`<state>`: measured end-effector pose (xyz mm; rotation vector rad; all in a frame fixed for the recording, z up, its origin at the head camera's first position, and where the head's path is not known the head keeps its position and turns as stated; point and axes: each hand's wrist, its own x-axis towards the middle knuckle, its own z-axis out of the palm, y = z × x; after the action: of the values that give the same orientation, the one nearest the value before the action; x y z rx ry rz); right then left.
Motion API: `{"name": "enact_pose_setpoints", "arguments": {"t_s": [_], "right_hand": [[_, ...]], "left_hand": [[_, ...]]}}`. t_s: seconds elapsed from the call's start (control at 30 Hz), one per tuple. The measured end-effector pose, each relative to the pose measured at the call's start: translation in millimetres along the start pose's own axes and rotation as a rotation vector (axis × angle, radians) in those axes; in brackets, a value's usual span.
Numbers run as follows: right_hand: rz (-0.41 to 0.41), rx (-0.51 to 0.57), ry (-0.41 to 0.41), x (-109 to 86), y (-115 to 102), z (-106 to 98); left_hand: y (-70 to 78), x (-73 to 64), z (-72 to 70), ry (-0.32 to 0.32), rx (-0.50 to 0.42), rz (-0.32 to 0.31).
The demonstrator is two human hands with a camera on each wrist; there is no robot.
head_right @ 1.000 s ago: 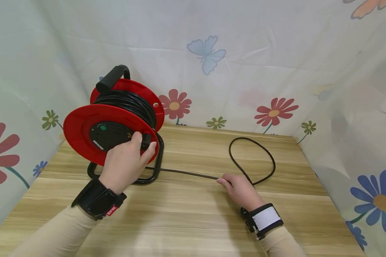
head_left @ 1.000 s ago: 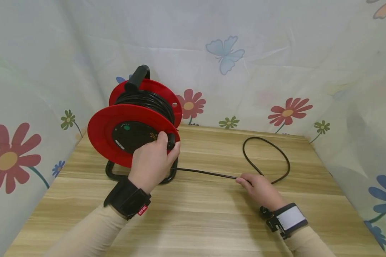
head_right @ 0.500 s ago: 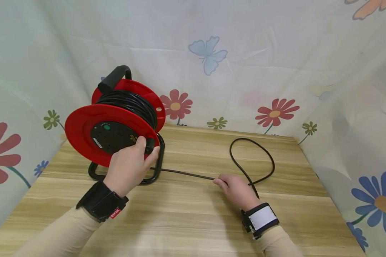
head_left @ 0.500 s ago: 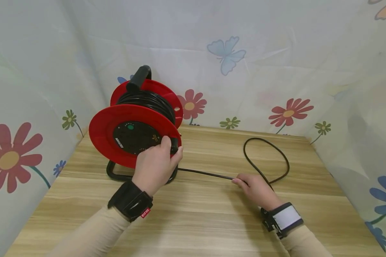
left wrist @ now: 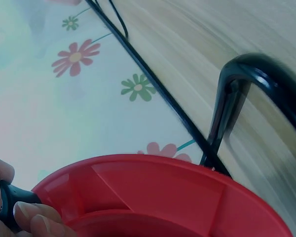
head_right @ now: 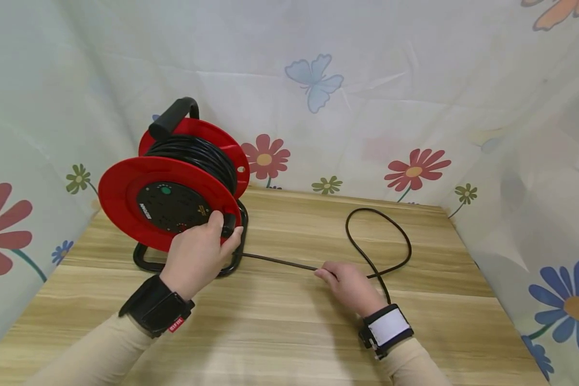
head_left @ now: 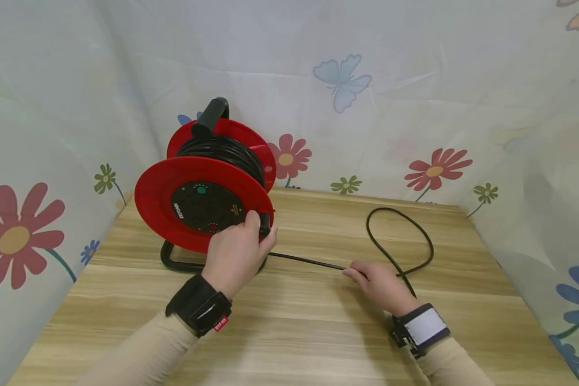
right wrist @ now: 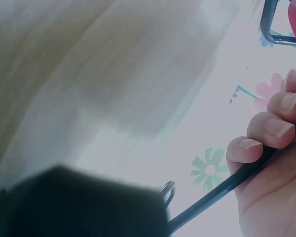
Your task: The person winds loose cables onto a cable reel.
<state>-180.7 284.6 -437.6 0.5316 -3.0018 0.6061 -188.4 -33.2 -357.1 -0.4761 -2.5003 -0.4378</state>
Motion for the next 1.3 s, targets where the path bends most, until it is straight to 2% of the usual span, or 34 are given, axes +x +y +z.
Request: {"name": "enact_pose_setpoints", "arguments": {"t_s": [0.27, 0.4, 0.6, 0.8, 1.0, 1.13, 1.3], "right_hand": [[0.015, 0.014, -0.016, -1.9, -2, -4], [0.034, 0.021, -0.025, -3.0, 0, -14], [0.118, 0.006, -0.026, -12.1, 8, -33], [0.185, -0.070, -0.016, -25.7, 26, -49], [0.216, -0.123, 0.032, -42.3, 48, -62], [0.202, -0.174, 0.101, -54.6, 66, -70], [0.198, -0.170, 0.176, -69.0, 81, -81]], "left_hand": [[2.7, -0.5, 6.7, -0.012, -0.006, 0.003], [3.3, -0.1, 6.1, -0.024, -0.017, -0.009], [1.4, -1.3, 5.2, -0.050, -0.026, -0.032], [0.2, -1.9, 5.5, -0.056, -0.043, -0.041], [1.5, -2.0, 5.7, -0.074, -0.053, -0.052], [2.3, -2.8, 6.4, -0.080, -0.057, -0.054], [1.7, -6.2, 9.3, -0.076, -0.042, -0.054]]}}
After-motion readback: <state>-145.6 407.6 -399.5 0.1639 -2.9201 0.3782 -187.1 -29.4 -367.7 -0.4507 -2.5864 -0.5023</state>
